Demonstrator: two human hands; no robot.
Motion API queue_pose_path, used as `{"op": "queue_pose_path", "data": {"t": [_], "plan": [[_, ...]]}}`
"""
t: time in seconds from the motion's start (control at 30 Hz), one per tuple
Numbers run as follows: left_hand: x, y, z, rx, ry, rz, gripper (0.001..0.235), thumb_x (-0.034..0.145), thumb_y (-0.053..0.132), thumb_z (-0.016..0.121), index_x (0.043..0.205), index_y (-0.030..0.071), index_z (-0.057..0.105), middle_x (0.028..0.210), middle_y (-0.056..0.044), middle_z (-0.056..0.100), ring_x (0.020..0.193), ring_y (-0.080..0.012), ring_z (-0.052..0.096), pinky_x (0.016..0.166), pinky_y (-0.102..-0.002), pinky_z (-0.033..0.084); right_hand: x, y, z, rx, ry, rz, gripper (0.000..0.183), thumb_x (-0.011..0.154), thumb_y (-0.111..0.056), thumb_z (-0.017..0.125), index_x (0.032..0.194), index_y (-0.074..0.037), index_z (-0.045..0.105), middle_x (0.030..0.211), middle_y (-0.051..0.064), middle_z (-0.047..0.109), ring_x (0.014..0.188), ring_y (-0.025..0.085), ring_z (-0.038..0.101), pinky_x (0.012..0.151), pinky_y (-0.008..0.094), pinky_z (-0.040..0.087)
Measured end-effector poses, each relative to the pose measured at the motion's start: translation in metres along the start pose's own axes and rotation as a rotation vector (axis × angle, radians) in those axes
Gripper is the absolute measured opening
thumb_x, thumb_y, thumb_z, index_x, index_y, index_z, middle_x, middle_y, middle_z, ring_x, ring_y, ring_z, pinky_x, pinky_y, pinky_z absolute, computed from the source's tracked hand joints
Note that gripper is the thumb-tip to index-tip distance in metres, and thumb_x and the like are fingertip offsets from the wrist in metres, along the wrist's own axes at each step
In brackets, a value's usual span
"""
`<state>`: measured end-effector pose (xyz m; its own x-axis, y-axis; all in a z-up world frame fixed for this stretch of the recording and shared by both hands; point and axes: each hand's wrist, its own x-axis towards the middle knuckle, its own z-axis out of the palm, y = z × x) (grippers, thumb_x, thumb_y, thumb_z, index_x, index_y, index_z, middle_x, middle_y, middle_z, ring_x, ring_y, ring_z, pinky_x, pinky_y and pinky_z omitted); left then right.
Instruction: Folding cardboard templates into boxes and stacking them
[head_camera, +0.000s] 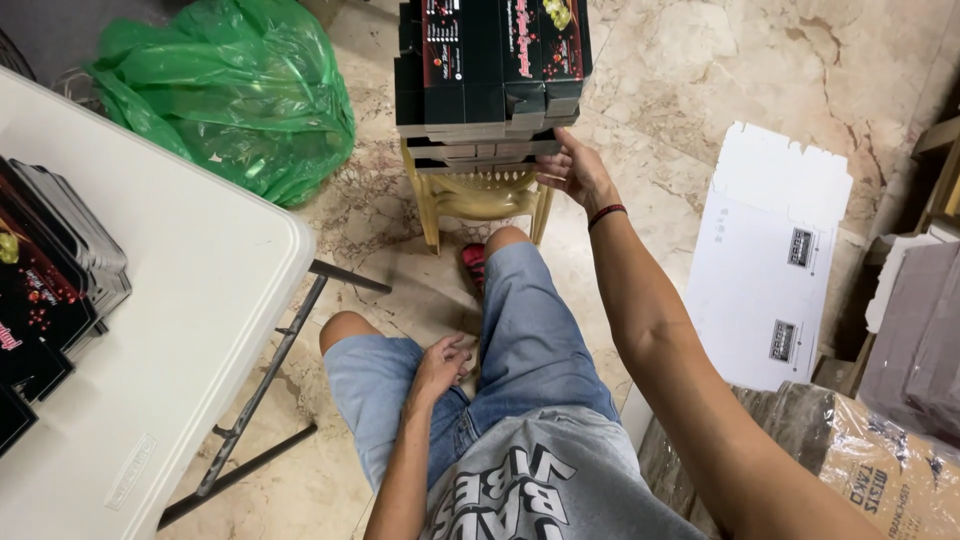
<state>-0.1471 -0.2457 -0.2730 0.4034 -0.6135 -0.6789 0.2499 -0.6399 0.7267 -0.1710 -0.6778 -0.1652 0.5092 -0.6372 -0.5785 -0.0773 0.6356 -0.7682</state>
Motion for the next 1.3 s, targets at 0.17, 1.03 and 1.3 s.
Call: {"op": "queue_pose_path", "data": {"t": [0.17,1.03,1.3], "plan": [[0.000,0.001,-0.001,-0.006,0.005,0.009,0.052,0.094,0.012,0.065,0.144,0.002,0.056,0.110,-0.023,0.074,0.076,-0.0266,0.076,0.053,-0.029,0.063,0.027,0.013,-0.009,0.091,0.020,-0.094,0.055,0.092,-0.040,0.078,0.113,0.006,0.060,0.096,0.024,0.076,0.087,0.036,0.080,0.082,0.053,0.065],[0.001,0.002,0.008,0.205,-0.001,0.148,0.055,0.096,0.032,0.066,0.145,0.007,0.059,0.125,-0.026,0.070,0.110,-0.0409,0.071,0.081,-0.046,0.064,-0.077,0.052,0.235,0.275,-0.176,-0.063,0.095,0.083,-0.055,0.081,0.149,0.001,0.041,0.149,0.026,0.047,0.126,0.041,0.059,0.082,0.041,0.057],[-0.019,0.017,-0.007,-0.043,-0.027,0.151,0.057,0.093,0.025,0.065,0.143,0.000,0.057,0.115,-0.026,0.073,0.086,-0.0317,0.076,0.064,-0.037,0.065,-0.090,0.032,0.278,0.556,0.163,-0.087,0.098,0.072,-0.045,0.088,0.136,0.015,0.044,0.128,0.034,0.062,0.109,0.042,0.068,0.082,0.049,0.067]]}}
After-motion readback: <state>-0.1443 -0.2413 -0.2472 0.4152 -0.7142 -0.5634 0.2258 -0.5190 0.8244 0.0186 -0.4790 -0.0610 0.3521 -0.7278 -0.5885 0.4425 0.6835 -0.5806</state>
